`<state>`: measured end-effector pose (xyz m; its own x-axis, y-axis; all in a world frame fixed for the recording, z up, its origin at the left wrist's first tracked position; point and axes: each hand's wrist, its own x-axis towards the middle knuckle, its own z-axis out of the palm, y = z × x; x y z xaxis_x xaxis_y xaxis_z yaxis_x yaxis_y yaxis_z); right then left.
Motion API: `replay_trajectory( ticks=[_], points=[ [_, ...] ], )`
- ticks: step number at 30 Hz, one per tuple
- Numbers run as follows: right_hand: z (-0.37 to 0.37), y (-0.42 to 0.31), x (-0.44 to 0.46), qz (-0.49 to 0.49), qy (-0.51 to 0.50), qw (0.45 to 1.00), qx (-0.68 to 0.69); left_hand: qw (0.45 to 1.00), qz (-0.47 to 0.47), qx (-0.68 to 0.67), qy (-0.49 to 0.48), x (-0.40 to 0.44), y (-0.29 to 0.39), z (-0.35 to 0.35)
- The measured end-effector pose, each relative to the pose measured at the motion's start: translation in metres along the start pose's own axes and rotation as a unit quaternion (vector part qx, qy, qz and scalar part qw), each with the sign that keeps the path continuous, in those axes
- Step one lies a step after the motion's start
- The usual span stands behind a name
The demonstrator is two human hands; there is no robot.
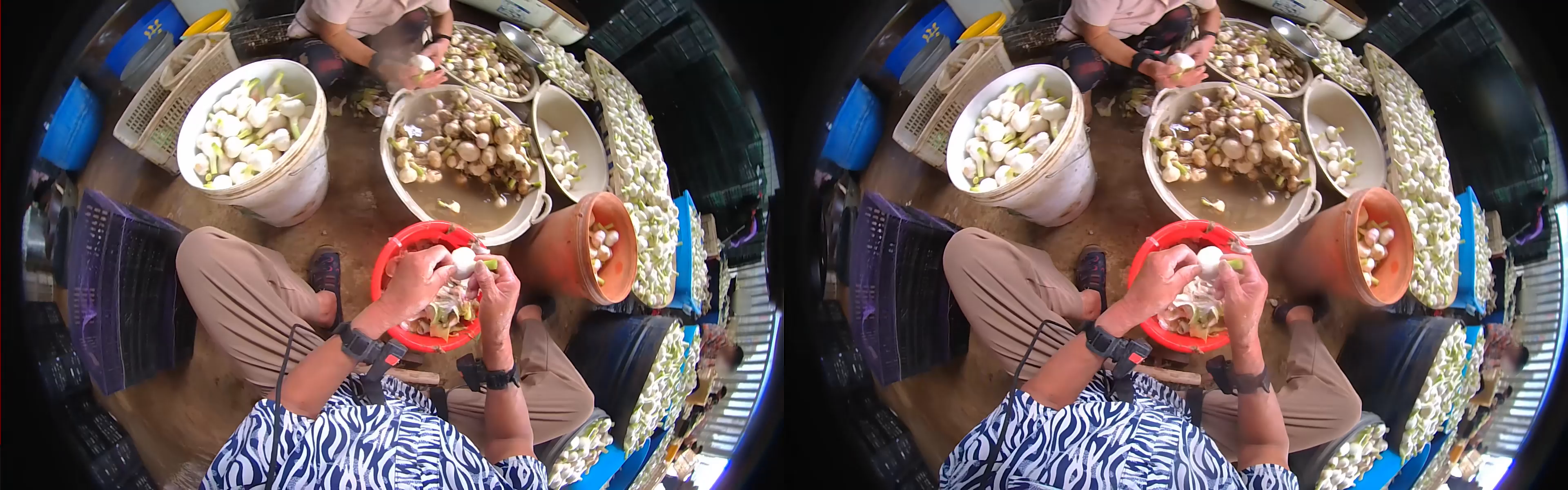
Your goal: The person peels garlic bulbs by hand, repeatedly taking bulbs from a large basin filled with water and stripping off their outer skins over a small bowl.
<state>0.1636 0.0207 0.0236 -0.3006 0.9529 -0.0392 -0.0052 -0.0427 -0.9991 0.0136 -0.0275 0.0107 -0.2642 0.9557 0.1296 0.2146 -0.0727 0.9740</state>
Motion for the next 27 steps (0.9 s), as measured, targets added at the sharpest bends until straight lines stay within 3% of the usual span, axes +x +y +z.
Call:
replay_trajectory(
  ticks=[1, 2, 3, 5, 6, 8, 9, 10, 11, 12, 13, 14, 15, 16, 17, 18, 20, 21, 23, 24, 25, 27],
  points=[
    [-0.001, 0.0, 0.0, 0.003, -0.008, 1.0, 0.007, 1.0, 0.009, 0.011, 0.013, 0.002, 0.002, -0.004],
    [-0.004, -0.001, 0.001, 0.019, -0.012, 1.0, 0.0, 0.996, -0.078, 0.048, 0.007, 0.003, 0.004, -0.014],
    [-0.008, 0.002, 0.001, 0.022, -0.031, 0.999, 0.02, 0.996, -0.079, 0.049, 0.017, 0.006, -0.003, -0.017],
    [-0.005, -0.006, 0.005, 0.011, -0.043, 0.999, 0.03, 0.983, -0.133, 0.052, 0.115, 0.015, -0.034, -0.021],
    [-0.004, -0.009, 0.009, 0.012, -0.06, 0.997, 0.045, 0.958, 0.142, 0.238, 0.079, 0.013, -0.066, -0.021],
    [0.009, -0.019, 0.031, 0.011, -0.077, 0.996, 0.046, 0.994, -0.036, 0.08, -0.072, 0.001, -0.06, -0.006],
    [0.018, -0.035, 0.045, -0.025, -0.124, 0.991, -0.037, 0.984, 0.035, 0.144, -0.101, -0.005, -0.094, 0.021],
    [0.045, -0.059, 0.056, -0.028, -0.119, 0.989, -0.079, 0.935, 0.047, 0.254, -0.243, -0.013, -0.086, 0.019],
    [0.068, -0.076, 0.071, -0.077, -0.179, 0.977, -0.088, 0.934, 0.052, 0.25, -0.252, -0.015, -0.065, 0.015],
    [0.098, -0.09, 0.08, -0.113, -0.173, 0.976, -0.064, 0.926, 0.062, 0.257, -0.269, -0.016, -0.038, 0.008],
    [0.108, -0.102, 0.1, -0.208, -0.245, 0.934, -0.155, 0.918, 0.074, 0.259, -0.29, -0.016, -0.026, 0.008],
    [0.118, -0.108, 0.113, -0.175, -0.281, 0.939, -0.095, 0.933, 0.088, 0.2, -0.285, -0.015, -0.038, 0.014],
    [0.123, -0.111, 0.128, -0.147, -0.317, 0.937, -0.032, 0.94, 0.001, 0.156, -0.302, -0.013, -0.052, 0.022],
    [0.114, -0.104, 0.15, -0.145, -0.291, 0.945, -0.04, 0.937, -0.021, 0.173, -0.303, -0.005, -0.044, 0.018],
    [0.103, -0.09, 0.172, -0.145, -0.27, 0.951, -0.046, 0.934, -0.046, 0.193, -0.298, 0.002, -0.038, 0.012],
    [0.083, -0.073, 0.197, -0.183, -0.236, 0.934, -0.198, 0.934, -0.044, 0.187, -0.301, 0.004, -0.043, 0.012],
    [0.04, -0.008, 0.231, -0.224, -0.226, 0.879, -0.355, 0.958, 0.0, 0.173, -0.23, -0.004, -0.056, 0.02],
    [0.021, 0.021, 0.237, -0.215, -0.252, 0.841, -0.428, 0.957, -0.001, 0.174, -0.234, -0.003, -0.058, 0.023],
    [-0.008, 0.095, 0.253, -0.206, -0.35, 0.783, -0.472, 0.942, 0.089, 0.226, -0.23, 0.003, -0.056, 0.025],
    [-0.014, 0.12, 0.252, -0.118, -0.389, 0.773, -0.487, 0.944, 0.032, 0.217, -0.246, 0.01, -0.053, 0.028],
    [-0.015, 0.134, 0.25, -0.108, -0.412, 0.742, -0.517, 0.942, 0.029, 0.22, -0.251, 0.019, -0.052, 0.027],
    [-0.03, 0.197, 0.262, -0.19, -0.47, 0.656, -0.559, 0.96, -0.056, 0.15, -0.229, 0.033, -0.054, 0.023]
  ],
)
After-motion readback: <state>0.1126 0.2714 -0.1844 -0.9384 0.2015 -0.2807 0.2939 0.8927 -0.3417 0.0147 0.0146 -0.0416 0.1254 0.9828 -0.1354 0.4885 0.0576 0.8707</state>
